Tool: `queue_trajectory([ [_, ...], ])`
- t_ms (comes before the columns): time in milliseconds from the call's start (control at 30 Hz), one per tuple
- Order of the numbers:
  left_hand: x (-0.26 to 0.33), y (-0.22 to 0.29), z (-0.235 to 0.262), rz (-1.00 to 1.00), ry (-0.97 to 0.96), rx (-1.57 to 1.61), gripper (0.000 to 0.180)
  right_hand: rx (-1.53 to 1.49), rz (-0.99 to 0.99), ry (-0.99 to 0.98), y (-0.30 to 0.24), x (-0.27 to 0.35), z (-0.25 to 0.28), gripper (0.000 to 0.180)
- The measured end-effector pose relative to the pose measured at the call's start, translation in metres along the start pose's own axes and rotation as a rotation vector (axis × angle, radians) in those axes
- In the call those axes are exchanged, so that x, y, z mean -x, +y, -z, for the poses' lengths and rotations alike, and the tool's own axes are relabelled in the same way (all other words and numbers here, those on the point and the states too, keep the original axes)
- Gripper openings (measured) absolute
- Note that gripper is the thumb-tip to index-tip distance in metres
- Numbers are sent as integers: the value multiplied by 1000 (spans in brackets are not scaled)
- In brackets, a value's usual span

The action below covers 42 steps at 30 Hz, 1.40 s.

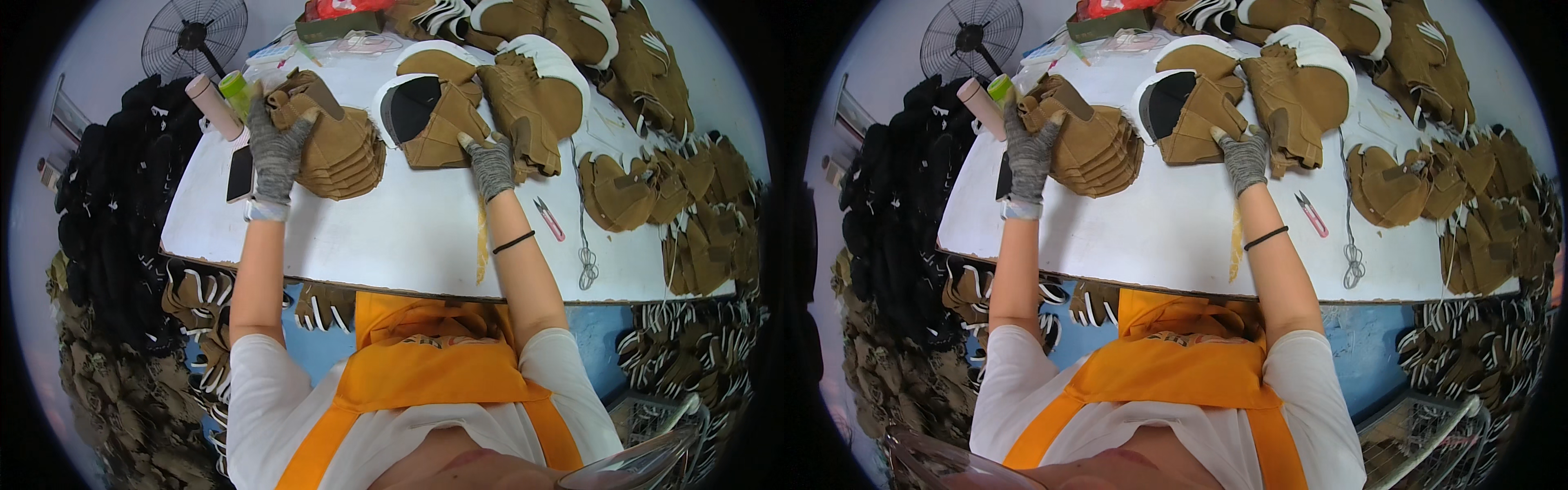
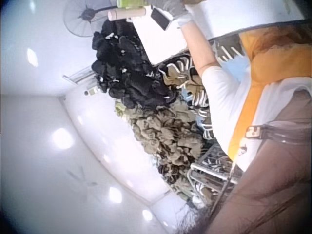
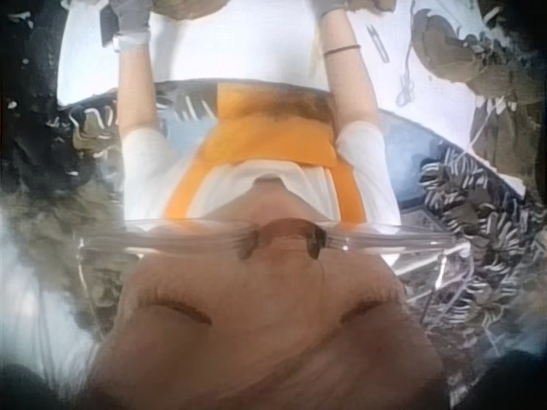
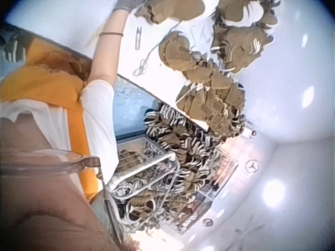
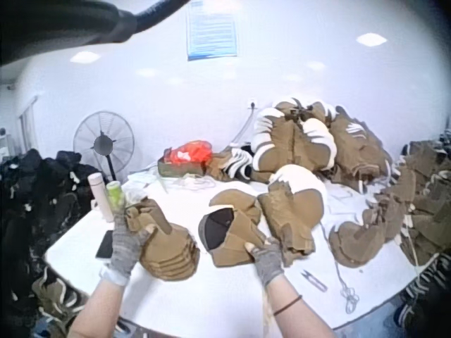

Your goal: The person picks up various brown boot upper components from a table, turns them over, and uses a small nipper to trim loose threads or excess material.

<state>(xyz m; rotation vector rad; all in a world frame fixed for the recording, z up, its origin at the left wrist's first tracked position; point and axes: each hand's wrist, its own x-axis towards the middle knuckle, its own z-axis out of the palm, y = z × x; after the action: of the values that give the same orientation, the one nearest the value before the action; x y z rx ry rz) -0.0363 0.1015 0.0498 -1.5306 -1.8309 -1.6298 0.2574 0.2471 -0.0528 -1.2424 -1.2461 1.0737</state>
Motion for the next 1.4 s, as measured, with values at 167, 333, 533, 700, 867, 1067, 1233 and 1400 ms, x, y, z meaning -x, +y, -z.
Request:
queue_trajectory([
  [167,64,45,-36,-530,-19,-65,72,-68,-22,-143,-15,13,10,52],
  [333,95,70,-86,-8,-378,198,79,-314,-155,-353,-20,53,55,45],
  [533,92,119,-84,483,-876,894,73,-158,214,-255,-48,107,103,40],
  [700,106,136,-88,986,-764,1493,62,253,479,-245,-68,116,122,43],
  [867,108,156,-78,941,-729,1362,58,164,494,-258,-84,117,122,45],
  [1067,116,168,-79,900,-592,1394,61,378,903,97,-90,112,115,26],
  [1233,128,170,-84,829,-645,1293,61,567,963,170,-89,110,123,11],
  [1400,133,171,-89,782,-684,1181,60,831,955,174,-92,115,133,10],
])
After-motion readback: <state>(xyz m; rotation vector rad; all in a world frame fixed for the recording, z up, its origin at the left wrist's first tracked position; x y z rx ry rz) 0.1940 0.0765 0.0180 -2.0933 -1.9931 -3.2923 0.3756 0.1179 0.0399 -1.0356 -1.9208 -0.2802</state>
